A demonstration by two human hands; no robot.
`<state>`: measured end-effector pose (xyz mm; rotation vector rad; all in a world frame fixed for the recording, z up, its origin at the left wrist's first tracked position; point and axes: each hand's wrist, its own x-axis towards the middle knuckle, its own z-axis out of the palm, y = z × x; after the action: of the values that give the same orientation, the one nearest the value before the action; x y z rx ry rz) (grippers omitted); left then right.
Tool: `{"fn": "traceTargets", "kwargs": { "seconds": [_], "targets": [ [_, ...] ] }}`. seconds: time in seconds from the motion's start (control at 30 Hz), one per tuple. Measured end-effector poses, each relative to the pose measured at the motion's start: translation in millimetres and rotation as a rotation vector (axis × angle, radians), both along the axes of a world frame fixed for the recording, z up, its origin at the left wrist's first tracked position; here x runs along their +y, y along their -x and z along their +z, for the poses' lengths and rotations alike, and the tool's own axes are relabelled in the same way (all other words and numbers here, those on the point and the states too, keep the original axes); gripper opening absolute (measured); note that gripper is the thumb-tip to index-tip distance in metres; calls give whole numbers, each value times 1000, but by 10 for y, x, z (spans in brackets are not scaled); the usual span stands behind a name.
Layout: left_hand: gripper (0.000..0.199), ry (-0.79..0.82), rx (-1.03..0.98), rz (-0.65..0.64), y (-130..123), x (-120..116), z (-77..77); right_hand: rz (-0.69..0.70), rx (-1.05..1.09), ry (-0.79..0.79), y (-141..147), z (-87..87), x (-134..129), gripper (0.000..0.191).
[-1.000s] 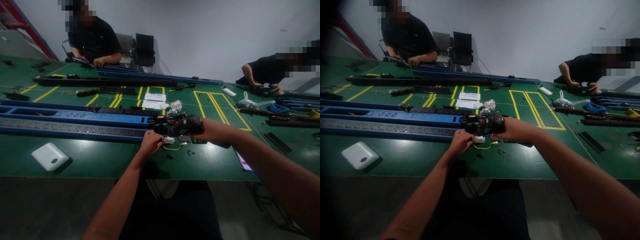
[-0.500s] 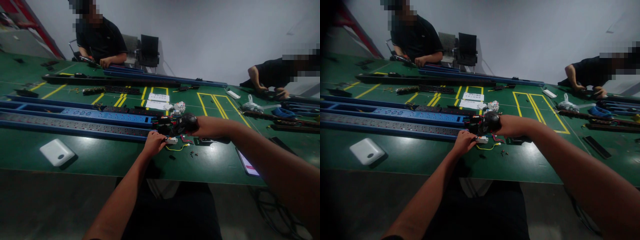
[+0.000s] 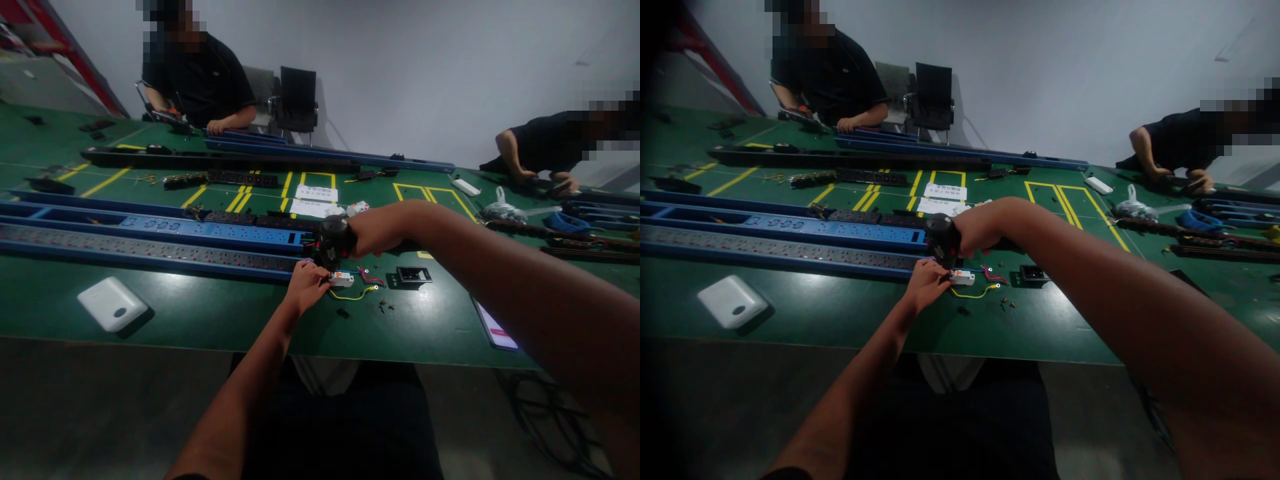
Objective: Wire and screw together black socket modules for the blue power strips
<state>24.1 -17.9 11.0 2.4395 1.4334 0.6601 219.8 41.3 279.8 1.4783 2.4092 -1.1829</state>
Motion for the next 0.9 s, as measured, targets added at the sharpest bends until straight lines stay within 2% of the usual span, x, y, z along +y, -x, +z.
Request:
{"fn": "traceTargets", "kwargs": {
  "seconds": [0.07, 0.1, 0.23, 0.27, 0.4, 0.63, 0.9],
  "targets": [
    [13, -6, 5, -4, 2, 5, -7, 115, -87, 17, 3, 18, -20, 24],
    [12, -8, 6, -5, 3, 7, -8, 119, -120, 28, 9, 34, -35, 22],
    [12, -7, 8, -11, 1, 11, -3, -97, -88, 54, 40, 102, -98, 30],
    [12, -5, 8, -11, 0, 11, -1, -110, -86, 57, 44, 112, -106, 29],
    [13, -7, 0, -8, -3, 8, -2, 33, -189, 48, 35, 111, -106, 20],
    [14, 7, 1, -7, 7, 8, 5, 135, -182, -14, -10, 82, -82, 20],
    [14, 2, 9, -5, 3, -3, 14, 106, -257, -8, -16, 137, -168, 18]
  ]
}}
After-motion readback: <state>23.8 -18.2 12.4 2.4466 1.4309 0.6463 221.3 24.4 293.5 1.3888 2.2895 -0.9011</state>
